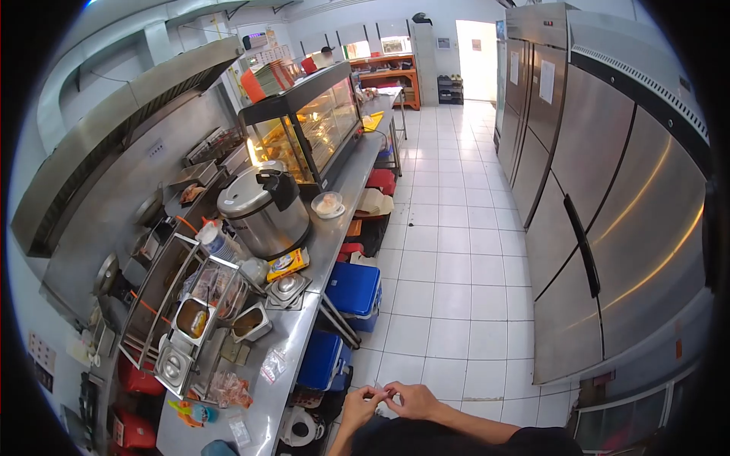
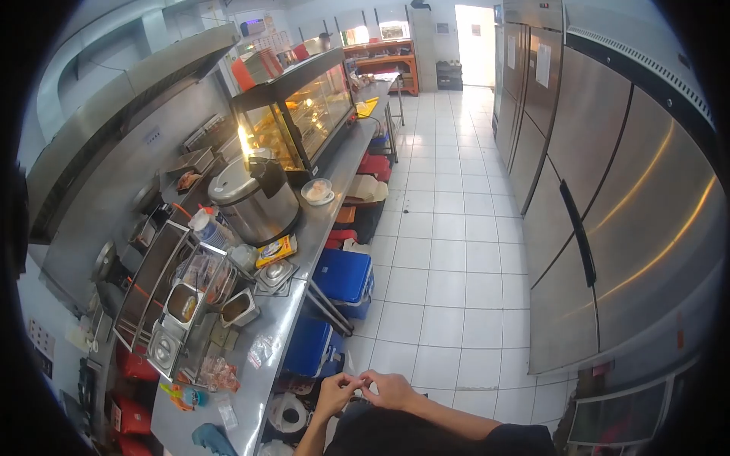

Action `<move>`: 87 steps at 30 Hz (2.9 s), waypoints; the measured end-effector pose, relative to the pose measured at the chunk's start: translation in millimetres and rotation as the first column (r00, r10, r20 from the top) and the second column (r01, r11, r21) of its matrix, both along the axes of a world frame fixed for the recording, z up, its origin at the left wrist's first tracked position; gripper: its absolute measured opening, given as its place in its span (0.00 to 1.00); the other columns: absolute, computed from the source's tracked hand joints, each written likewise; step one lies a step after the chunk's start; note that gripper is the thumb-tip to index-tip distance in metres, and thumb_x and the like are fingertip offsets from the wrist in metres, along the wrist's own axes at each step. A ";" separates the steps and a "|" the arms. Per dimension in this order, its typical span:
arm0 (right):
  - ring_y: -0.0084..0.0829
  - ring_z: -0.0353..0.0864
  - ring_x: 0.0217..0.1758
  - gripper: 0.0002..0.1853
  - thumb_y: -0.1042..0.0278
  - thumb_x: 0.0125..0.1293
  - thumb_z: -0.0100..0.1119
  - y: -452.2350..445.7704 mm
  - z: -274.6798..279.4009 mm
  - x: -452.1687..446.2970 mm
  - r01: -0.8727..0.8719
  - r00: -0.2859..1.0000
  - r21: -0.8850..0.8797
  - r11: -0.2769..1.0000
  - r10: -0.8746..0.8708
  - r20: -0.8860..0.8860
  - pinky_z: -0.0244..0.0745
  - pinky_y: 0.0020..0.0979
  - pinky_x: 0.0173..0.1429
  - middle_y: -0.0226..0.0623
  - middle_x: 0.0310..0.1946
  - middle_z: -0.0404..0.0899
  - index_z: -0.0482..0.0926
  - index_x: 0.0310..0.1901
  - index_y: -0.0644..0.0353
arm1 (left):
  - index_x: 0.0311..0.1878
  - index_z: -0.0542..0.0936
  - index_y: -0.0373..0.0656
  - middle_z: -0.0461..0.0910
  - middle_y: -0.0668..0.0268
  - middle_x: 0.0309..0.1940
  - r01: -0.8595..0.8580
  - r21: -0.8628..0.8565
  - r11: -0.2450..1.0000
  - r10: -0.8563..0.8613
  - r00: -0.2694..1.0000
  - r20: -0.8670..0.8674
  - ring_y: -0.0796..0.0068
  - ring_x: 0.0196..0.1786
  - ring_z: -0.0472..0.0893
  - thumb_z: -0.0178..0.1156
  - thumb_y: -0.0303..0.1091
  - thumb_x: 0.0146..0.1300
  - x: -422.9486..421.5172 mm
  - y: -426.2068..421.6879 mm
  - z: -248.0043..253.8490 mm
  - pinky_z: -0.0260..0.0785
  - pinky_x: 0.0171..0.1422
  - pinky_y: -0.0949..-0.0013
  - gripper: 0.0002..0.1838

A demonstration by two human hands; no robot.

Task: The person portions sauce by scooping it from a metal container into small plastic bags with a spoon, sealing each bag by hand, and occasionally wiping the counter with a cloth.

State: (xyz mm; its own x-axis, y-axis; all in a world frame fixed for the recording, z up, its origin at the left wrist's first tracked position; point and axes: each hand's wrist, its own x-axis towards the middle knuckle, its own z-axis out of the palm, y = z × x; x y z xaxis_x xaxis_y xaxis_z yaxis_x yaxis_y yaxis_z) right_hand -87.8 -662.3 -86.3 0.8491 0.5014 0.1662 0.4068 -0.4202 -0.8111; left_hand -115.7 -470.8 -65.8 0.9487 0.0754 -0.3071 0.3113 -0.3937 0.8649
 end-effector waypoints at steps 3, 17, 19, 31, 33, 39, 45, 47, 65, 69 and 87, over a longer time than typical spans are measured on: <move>0.30 0.87 0.26 0.12 0.60 0.68 0.65 -6.8 -11.5 4.0 -0.024 0.996 -0.032 0.999 0.021 -0.084 0.82 0.34 0.33 0.30 0.34 0.90 0.82 0.49 0.53 | 0.38 0.88 0.36 0.87 0.65 0.29 0.039 0.012 0.999 -0.040 0.999 0.032 0.83 0.32 0.80 0.73 0.39 0.64 1.1 -2.1 0.1 0.72 0.39 0.73 0.13; 0.49 0.79 0.27 0.15 0.60 0.71 0.55 4.3 -38.8 15.3 -0.268 0.870 0.228 0.936 0.337 -0.359 0.73 0.44 0.35 0.48 0.25 0.80 0.78 0.31 0.63 | 0.34 0.79 0.34 0.77 0.55 0.20 0.181 -0.106 0.978 -0.187 0.981 -0.048 0.66 0.23 0.75 0.56 0.41 0.73 -23.6 4.5 -9.2 0.69 0.33 0.59 0.18; 0.48 0.78 0.25 0.15 0.60 0.69 0.55 14.1 -39.4 18.1 -0.354 0.852 0.179 0.918 0.396 -0.343 0.73 0.43 0.34 0.48 0.23 0.79 0.77 0.29 0.63 | 0.33 0.80 0.34 0.78 0.54 0.21 0.168 0.073 0.983 -0.166 0.986 -0.032 0.65 0.24 0.78 0.59 0.43 0.70 -36.4 10.3 -17.3 0.70 0.34 0.59 0.19; 0.50 0.83 0.28 0.13 0.57 0.65 0.60 38.7 -29.9 24.3 -0.602 0.789 -0.168 0.781 0.613 0.021 0.77 0.48 0.35 0.43 0.24 0.83 0.79 0.29 0.57 | 0.31 0.79 0.38 0.84 0.49 0.26 -0.373 0.044 0.927 0.375 0.925 -0.065 0.51 0.32 0.86 0.65 0.37 0.56 -67.9 -0.8 -22.4 0.77 0.41 0.54 0.11; 0.50 0.84 0.29 0.13 0.56 0.66 0.59 39.2 -25.8 25.0 -0.586 0.799 -0.191 0.787 0.600 0.021 0.78 0.48 0.35 0.45 0.25 0.83 0.79 0.30 0.57 | 0.31 0.78 0.39 0.84 0.50 0.26 -0.363 0.178 0.915 0.378 0.924 -0.062 0.48 0.33 0.86 0.65 0.37 0.55 -64.3 -2.4 -26.6 0.77 0.42 0.53 0.11; 0.53 0.87 0.33 0.17 0.50 0.66 0.57 38.8 -18.8 21.3 -0.387 0.917 -0.494 0.778 0.379 -0.122 0.82 0.48 0.40 0.49 0.28 0.85 0.81 0.34 0.57 | 0.30 0.76 0.40 0.83 0.53 0.25 -0.315 0.440 0.841 0.323 0.944 0.059 0.47 0.34 0.85 0.66 0.41 0.54 -47.1 -5.2 -26.4 0.76 0.41 0.51 0.14; 0.52 0.87 0.40 0.20 0.47 0.66 0.58 30.2 -29.4 18.2 -0.345 0.929 -0.348 0.872 0.266 -0.257 0.80 0.51 0.45 0.48 0.31 0.86 0.79 0.46 0.57 | 0.34 0.75 0.39 0.79 0.59 0.20 -0.166 0.065 0.984 0.167 0.986 -0.007 0.63 0.28 0.83 0.67 0.35 0.57 -43.1 7.5 -41.4 0.74 0.36 0.62 0.11; 0.51 0.87 0.39 0.20 0.49 0.65 0.58 26.6 -21.9 21.2 -0.264 0.952 -0.393 0.881 0.171 -0.255 0.80 0.51 0.45 0.47 0.30 0.86 0.78 0.47 0.57 | 0.37 0.75 0.40 0.81 0.57 0.27 -0.136 0.251 0.958 0.158 0.985 -0.067 0.54 0.32 0.82 0.64 0.33 0.57 -41.2 1.0 -22.1 0.74 0.40 0.56 0.10; 0.51 0.86 0.33 0.22 0.61 0.64 0.62 76.0 14.3 92.0 -0.184 0.958 -0.312 0.932 0.099 -0.268 0.77 0.50 0.36 0.43 0.28 0.85 0.67 0.56 0.57 | 0.53 0.71 0.36 0.67 0.48 0.50 -0.086 0.219 0.972 -0.010 0.914 0.405 0.44 0.56 0.72 0.67 0.27 0.51 57.1 47.9 -27.2 0.68 0.61 0.51 0.25; 0.53 0.86 0.33 0.24 0.58 0.64 0.64 137.8 7.7 123.0 -0.255 0.960 -0.396 0.882 0.183 -0.210 0.76 0.52 0.37 0.45 0.27 0.84 0.66 0.56 0.56 | 0.52 0.70 0.36 0.66 0.49 0.51 -0.245 0.224 0.943 0.162 0.929 0.333 0.44 0.57 0.72 0.68 0.24 0.50 59.9 110.0 -36.5 0.67 0.62 0.51 0.25; 0.55 0.86 0.33 0.28 0.69 0.61 0.58 404.6 18.6 159.4 -0.599 0.792 -0.369 0.711 0.596 -0.137 0.77 0.55 0.39 0.51 0.28 0.84 0.63 0.62 0.61 | 0.56 0.72 0.38 0.71 0.50 0.57 -0.401 0.188 0.896 0.233 0.788 0.570 0.44 0.64 0.70 0.68 0.29 0.51 41.6 321.1 -25.4 0.59 0.72 0.49 0.28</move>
